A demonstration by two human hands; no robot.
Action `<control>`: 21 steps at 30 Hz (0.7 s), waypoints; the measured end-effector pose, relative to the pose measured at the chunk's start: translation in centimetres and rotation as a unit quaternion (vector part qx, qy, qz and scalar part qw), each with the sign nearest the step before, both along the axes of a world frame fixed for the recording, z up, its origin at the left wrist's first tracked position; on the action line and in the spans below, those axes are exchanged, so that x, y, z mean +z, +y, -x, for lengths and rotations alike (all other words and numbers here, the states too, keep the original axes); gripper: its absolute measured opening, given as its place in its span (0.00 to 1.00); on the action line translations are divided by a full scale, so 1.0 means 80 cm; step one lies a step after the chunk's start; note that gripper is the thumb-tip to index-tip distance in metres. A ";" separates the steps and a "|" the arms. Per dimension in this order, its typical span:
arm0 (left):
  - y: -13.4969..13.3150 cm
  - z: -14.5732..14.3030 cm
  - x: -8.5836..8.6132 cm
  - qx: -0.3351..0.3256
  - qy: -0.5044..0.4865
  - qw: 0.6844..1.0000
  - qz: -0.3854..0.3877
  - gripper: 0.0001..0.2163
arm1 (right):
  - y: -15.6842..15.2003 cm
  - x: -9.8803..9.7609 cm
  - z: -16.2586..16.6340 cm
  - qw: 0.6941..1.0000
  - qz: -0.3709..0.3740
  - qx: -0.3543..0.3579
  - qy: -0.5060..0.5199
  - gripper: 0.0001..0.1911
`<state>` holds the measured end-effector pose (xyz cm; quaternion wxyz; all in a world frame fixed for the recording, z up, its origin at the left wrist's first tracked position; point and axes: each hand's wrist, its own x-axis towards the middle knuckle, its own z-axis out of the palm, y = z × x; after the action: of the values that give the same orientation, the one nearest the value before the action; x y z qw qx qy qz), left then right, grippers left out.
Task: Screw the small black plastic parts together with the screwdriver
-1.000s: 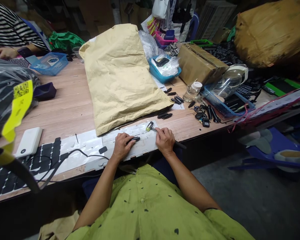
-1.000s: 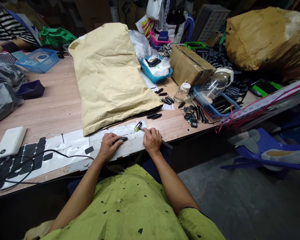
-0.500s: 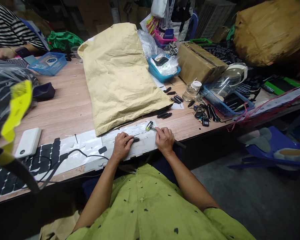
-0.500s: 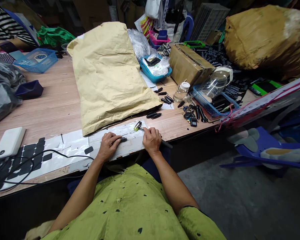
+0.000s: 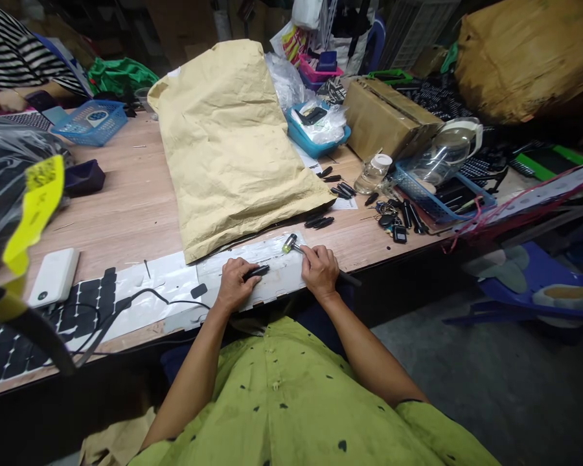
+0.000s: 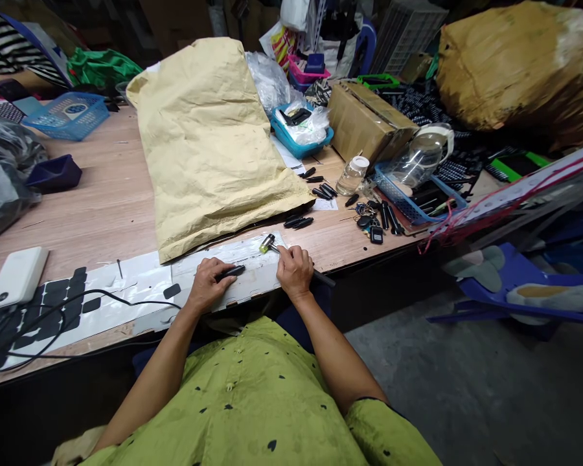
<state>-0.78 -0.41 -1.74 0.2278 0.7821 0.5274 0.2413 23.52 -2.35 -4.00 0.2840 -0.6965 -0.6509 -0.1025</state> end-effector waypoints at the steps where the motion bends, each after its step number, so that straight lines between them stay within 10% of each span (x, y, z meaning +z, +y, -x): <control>1: 0.000 0.000 0.000 0.000 0.001 1.000 0.000 0.10 | 0.000 0.000 0.000 1.000 0.001 0.001 0.000 0.17; 21: -0.002 -0.005 0.013 0.025 -0.035 0.999 0.001 0.08 | 0.000 -0.001 -0.003 1.000 0.007 0.002 -0.009 0.17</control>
<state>-0.38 -0.59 -0.71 0.2410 0.7593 0.5389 0.2738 23.77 -2.39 -4.06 0.2738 -0.6964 -0.6552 -0.1039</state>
